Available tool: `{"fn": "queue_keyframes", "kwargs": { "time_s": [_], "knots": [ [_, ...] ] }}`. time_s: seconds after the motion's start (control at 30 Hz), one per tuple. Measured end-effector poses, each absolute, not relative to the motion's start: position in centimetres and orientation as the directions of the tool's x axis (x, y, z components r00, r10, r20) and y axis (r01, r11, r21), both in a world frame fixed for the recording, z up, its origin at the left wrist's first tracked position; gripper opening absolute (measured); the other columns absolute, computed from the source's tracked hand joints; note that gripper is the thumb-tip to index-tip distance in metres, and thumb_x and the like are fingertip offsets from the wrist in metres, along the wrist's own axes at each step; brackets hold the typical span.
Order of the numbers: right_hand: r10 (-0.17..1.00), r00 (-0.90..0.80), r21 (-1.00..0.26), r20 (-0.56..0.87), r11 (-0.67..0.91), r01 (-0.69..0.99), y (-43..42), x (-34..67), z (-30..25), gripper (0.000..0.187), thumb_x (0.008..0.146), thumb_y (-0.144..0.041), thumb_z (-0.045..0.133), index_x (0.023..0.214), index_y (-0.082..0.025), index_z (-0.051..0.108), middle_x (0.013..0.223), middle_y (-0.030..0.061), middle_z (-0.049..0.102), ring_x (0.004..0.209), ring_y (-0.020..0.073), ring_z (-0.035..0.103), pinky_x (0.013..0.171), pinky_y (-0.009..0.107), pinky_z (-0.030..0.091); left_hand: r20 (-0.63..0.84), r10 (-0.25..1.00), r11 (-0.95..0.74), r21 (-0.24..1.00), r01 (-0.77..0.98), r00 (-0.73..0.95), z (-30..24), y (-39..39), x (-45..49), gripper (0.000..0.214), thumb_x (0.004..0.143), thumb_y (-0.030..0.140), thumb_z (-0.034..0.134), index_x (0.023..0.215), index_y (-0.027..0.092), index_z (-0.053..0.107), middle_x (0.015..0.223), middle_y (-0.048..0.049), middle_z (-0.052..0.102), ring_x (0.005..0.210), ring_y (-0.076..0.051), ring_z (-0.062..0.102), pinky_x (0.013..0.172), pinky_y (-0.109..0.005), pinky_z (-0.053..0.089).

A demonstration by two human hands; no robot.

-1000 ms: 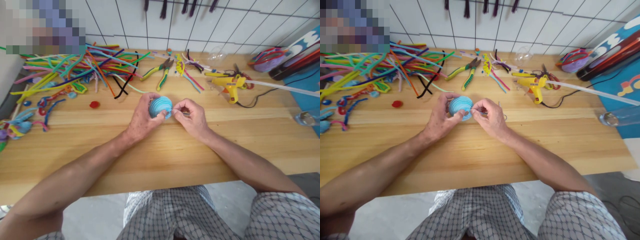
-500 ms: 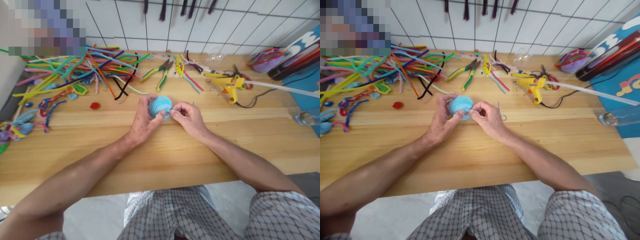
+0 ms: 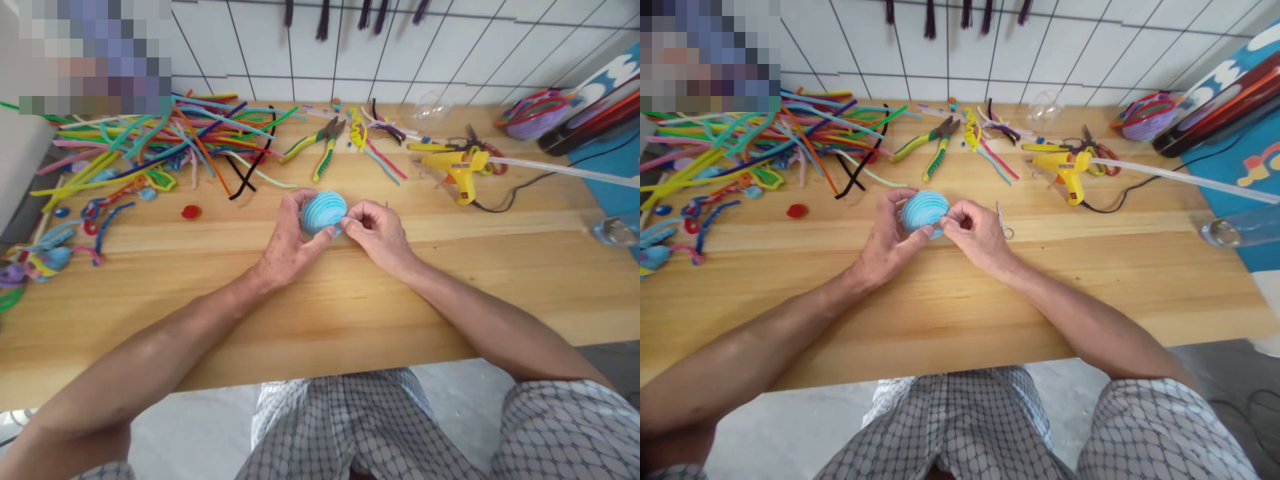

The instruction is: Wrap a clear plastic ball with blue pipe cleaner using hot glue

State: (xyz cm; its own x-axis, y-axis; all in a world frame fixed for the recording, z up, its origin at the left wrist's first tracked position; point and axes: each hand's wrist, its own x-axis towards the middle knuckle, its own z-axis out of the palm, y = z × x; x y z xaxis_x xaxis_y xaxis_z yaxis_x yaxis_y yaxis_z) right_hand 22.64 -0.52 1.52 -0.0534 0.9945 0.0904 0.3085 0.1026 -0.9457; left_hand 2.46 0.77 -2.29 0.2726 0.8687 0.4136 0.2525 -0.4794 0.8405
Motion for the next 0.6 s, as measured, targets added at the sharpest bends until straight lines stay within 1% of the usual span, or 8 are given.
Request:
{"fn": "queue_keyframes", "kwargs": {
  "time_s": [0.1, 0.2, 0.3, 0.4, 0.5, 0.6],
  "knots": [
    [0.994, -0.059, -0.945, 0.087, 0.101, 0.310, -0.6, 22.7, 1.5, 0.023, 0.082, -0.040, 0.068, 0.071, -0.022, 0.059, 0.064, -0.0045, 0.053, 0.060, 0.0109, 0.040, 0.057, 0.030, 0.031, 0.383, 0.873, -0.453, 0.865, 0.213, 0.303, -2.5, 0.9, 2.5, 0.056, 0.098, 0.051, 0.071, 0.142, 0.031, 0.042, 0.143, -0.0113, 0.056, 0.133, -0.028, 0.062, 0.110, -0.051, 0.057],
    [0.994, -0.063, -0.948, 0.085, 0.100, 0.303, -0.5, 22.7, 1.5, 0.024, 0.082, -0.041, 0.068, 0.071, -0.023, 0.059, 0.064, -0.0046, 0.052, 0.060, 0.0110, 0.040, 0.056, 0.030, 0.031, 0.381, 0.870, -0.459, 0.857, 0.232, 0.314, -2.4, 1.0, 2.3, 0.057, 0.099, 0.051, 0.070, 0.145, 0.030, 0.041, 0.143, -0.0121, 0.057, 0.134, -0.028, 0.061, 0.110, -0.051, 0.057],
    [0.994, -0.068, -0.946, 0.087, 0.104, 0.306, -0.4, 22.7, 1.5, 0.024, 0.083, -0.041, 0.068, 0.070, -0.023, 0.058, 0.064, -0.0045, 0.052, 0.060, 0.0111, 0.041, 0.056, 0.030, 0.031, 0.430, 0.830, -0.537, 0.786, 0.305, 0.355, -2.0, 1.2, 2.0, 0.061, 0.101, 0.052, 0.068, 0.151, 0.029, 0.041, 0.150, -0.0138, 0.053, 0.142, -0.030, 0.055, 0.118, -0.053, 0.051],
    [0.994, -0.065, -0.943, 0.088, 0.105, 0.317, -0.5, 22.7, 1.4, 0.023, 0.082, -0.040, 0.068, 0.070, -0.023, 0.058, 0.064, -0.0044, 0.053, 0.059, 0.0112, 0.041, 0.055, 0.030, 0.031, 0.458, 0.787, -0.607, 0.697, 0.381, 0.414, -1.2, 1.4, 1.6, 0.059, 0.102, 0.053, 0.066, 0.150, 0.026, 0.046, 0.150, -0.0143, 0.054, 0.146, -0.032, 0.050, 0.123, -0.054, 0.045],
    [0.994, -0.069, -0.940, 0.088, 0.106, 0.324, -0.7, 22.6, 1.2, 0.022, 0.081, -0.039, 0.068, 0.070, -0.023, 0.058, 0.063, -0.0050, 0.052, 0.058, 0.0108, 0.040, 0.054, 0.030, 0.030, 0.439, 0.779, -0.617, 0.662, 0.425, 0.448, -0.1, 1.5, 1.4, 0.055, 0.100, 0.048, 0.068, 0.145, 0.023, 0.050, 0.145, -0.0141, 0.058, 0.142, -0.031, 0.053, 0.122, -0.053, 0.047],
    [0.991, -0.081, -0.932, 0.108, 0.129, 0.339, -0.9, 22.5, 1.0, 0.020, 0.081, -0.036, 0.068, 0.070, -0.023, 0.058, 0.062, -0.0048, 0.053, 0.057, 0.0110, 0.040, 0.054, 0.030, 0.029, 0.391, 0.796, -0.589, 0.678, 0.440, 0.462, 1.0, 1.4, 1.4, 0.051, 0.097, 0.043, 0.070, 0.141, 0.023, 0.052, 0.142, -0.0122, 0.061, 0.135, -0.030, 0.060, 0.117, -0.049, 0.052]
  ]
}}
